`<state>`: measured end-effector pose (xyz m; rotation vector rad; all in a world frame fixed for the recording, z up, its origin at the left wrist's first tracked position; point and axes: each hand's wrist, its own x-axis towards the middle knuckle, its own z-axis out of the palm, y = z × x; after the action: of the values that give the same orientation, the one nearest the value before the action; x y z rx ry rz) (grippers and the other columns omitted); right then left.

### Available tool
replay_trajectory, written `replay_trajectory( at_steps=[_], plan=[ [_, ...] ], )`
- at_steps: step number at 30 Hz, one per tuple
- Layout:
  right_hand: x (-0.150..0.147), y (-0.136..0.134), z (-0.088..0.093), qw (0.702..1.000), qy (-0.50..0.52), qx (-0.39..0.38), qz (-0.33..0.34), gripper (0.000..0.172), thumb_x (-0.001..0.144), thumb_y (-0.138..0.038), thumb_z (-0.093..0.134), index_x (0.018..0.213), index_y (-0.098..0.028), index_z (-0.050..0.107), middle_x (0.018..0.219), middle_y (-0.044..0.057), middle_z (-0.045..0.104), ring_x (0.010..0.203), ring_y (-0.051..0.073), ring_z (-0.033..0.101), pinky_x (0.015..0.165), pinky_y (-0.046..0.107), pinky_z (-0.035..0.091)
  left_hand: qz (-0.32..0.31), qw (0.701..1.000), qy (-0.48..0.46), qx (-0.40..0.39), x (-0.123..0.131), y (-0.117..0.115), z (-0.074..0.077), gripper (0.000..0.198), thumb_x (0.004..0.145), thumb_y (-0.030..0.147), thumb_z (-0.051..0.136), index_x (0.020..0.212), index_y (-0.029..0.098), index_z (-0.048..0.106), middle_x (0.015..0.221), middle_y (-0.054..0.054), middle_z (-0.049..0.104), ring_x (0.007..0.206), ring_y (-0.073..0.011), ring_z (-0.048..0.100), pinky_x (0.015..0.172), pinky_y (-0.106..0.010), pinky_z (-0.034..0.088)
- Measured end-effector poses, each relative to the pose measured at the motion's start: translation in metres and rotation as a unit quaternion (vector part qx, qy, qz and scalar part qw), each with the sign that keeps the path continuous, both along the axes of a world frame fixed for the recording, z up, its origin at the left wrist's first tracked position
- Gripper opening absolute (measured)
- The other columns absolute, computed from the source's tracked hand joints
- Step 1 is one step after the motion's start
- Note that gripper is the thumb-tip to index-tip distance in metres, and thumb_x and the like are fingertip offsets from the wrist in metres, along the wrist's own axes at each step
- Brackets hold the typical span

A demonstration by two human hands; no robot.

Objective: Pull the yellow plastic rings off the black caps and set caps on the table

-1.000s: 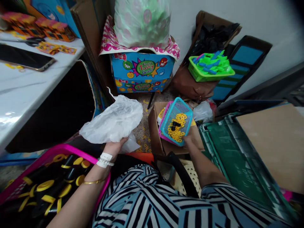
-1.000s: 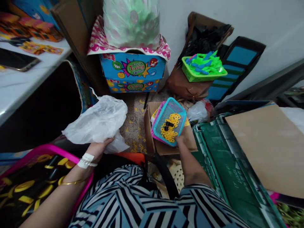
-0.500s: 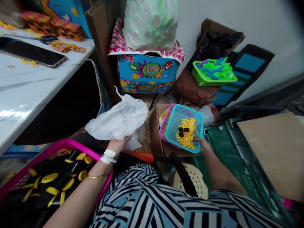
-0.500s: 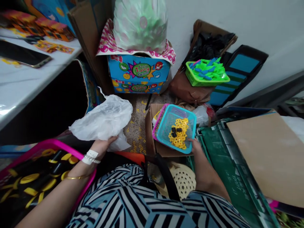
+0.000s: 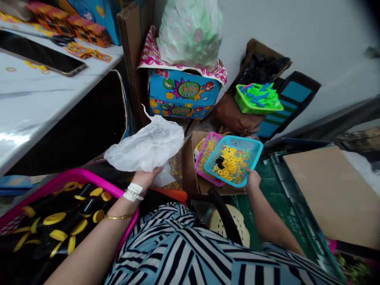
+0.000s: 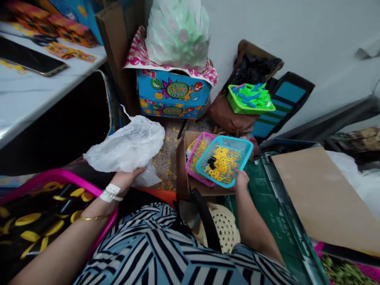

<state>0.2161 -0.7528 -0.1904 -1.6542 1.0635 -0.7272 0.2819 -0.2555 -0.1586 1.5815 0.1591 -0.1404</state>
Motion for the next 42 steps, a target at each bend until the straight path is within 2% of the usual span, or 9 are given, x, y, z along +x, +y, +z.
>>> replay_trajectory(
  at_steps=[3, 8, 11, 18, 23, 27, 34, 38, 42],
  plan=[
    [0.016, 0.023, -0.014, 0.997, 0.042, -0.037, -0.043, 0.025, 0.089, -0.035, 0.063, 0.101, -0.014, 0.059, 0.093, 0.002, 0.062, 0.077, 0.014, 0.060, 0.070, 0.031, 0.052, -0.001, 1.000, 0.004, 0.000, 0.000, 0.001, -0.001, 0.063, 0.071, 0.028, 0.075, 0.131, 0.024, 0.055, 0.143, -0.005, 0.051, 0.137, -0.0250, 0.041, 0.121, -0.039, 0.019],
    [0.037, 0.046, -0.013, 0.992, 0.081, -0.092, -0.035, 0.067, 0.061, -0.038, 0.081, 0.115, -0.018, 0.048, 0.100, 0.003, 0.060, 0.087, 0.021, 0.059, 0.086, 0.040, 0.049, 0.013, 1.000, 0.013, 0.003, 0.000, 0.001, -0.002, 0.059, 0.071, 0.027, 0.075, 0.127, 0.023, 0.058, 0.140, -0.005, 0.054, 0.135, -0.0254, 0.043, 0.120, -0.039, 0.021],
    [0.044, 0.055, -0.006, 0.988, 0.077, -0.136, -0.019, 0.080, 0.059, -0.040, 0.078, 0.126, -0.017, 0.040, 0.109, 0.007, 0.059, 0.095, 0.024, 0.059, 0.090, 0.041, 0.047, 0.014, 1.000, 0.016, 0.001, 0.000, 0.001, -0.003, 0.056, 0.071, 0.026, 0.075, 0.124, 0.022, 0.060, 0.138, -0.005, 0.056, 0.134, -0.0261, 0.044, 0.120, -0.040, 0.021],
    [0.043, 0.082, 0.003, 0.957, 0.059, -0.282, 0.005, 0.080, 0.060, -0.043, 0.071, 0.129, -0.016, 0.041, 0.122, 0.015, 0.054, 0.111, 0.033, 0.054, 0.098, 0.049, 0.042, 0.014, 1.000, 0.019, -0.004, -0.001, 0.003, -0.004, 0.055, 0.070, 0.027, 0.074, 0.123, 0.021, 0.060, 0.138, -0.006, 0.056, 0.135, -0.0257, 0.043, 0.120, -0.040, 0.019],
    [0.039, 0.091, 0.011, 0.910, 0.049, -0.409, 0.046, 0.083, 0.057, -0.042, 0.069, 0.130, -0.012, 0.042, 0.127, 0.019, 0.051, 0.121, 0.037, 0.047, 0.105, 0.052, 0.034, 0.008, 1.000, 0.018, -0.004, -0.001, 0.003, -0.002, 0.055, 0.070, 0.029, 0.073, 0.122, 0.021, 0.061, 0.138, -0.007, 0.056, 0.135, -0.0262, 0.043, 0.120, -0.041, 0.019],
    [0.039, 0.089, 0.014, 0.878, 0.058, -0.469, 0.078, 0.083, 0.059, -0.044, 0.068, 0.130, -0.011, 0.044, 0.125, 0.020, 0.052, 0.120, 0.039, 0.047, 0.102, 0.055, 0.034, 0.008, 1.000, -0.005, -0.006, -0.001, 0.002, -0.003, 0.056, 0.069, 0.030, 0.074, 0.123, 0.023, 0.061, 0.138, -0.006, 0.056, 0.134, -0.0263, 0.044, 0.120, -0.042, 0.019],
    [0.035, 0.077, 0.015, 0.860, 0.083, -0.495, 0.089, 0.082, 0.059, -0.046, 0.068, 0.130, -0.011, 0.047, 0.126, 0.021, 0.053, 0.119, 0.040, 0.048, 0.099, 0.055, 0.035, 0.004, 1.000, -0.004, 0.003, 0.000, 0.004, -0.010, 0.057, 0.068, 0.031, 0.075, 0.122, 0.023, 0.061, 0.138, -0.006, 0.056, 0.134, -0.0265, 0.044, 0.120, -0.042, 0.021],
    [0.033, 0.067, 0.012, 0.875, 0.092, -0.470, 0.068, 0.079, 0.059, -0.045, 0.068, 0.129, -0.013, 0.048, 0.125, 0.020, 0.055, 0.118, 0.040, 0.049, 0.099, 0.055, 0.036, -0.002, 1.000, -0.016, 0.013, 0.002, 0.004, -0.012, 0.053, 0.070, 0.031, 0.073, 0.121, 0.024, 0.061, 0.138, -0.004, 0.056, 0.135, -0.0257, 0.043, 0.121, -0.041, 0.019],
    [0.028, 0.055, 0.013, 0.902, 0.081, -0.423, 0.046, 0.081, 0.057, -0.042, 0.071, 0.129, -0.013, 0.049, 0.125, 0.019, 0.056, 0.116, 0.040, 0.051, 0.100, 0.056, 0.035, 0.001, 1.000, -0.007, 0.015, 0.005, 0.004, -0.015, 0.058, 0.068, 0.029, 0.074, 0.124, 0.024, 0.059, 0.139, -0.006, 0.055, 0.134, -0.0258, 0.044, 0.120, -0.042, 0.021]
  ],
)
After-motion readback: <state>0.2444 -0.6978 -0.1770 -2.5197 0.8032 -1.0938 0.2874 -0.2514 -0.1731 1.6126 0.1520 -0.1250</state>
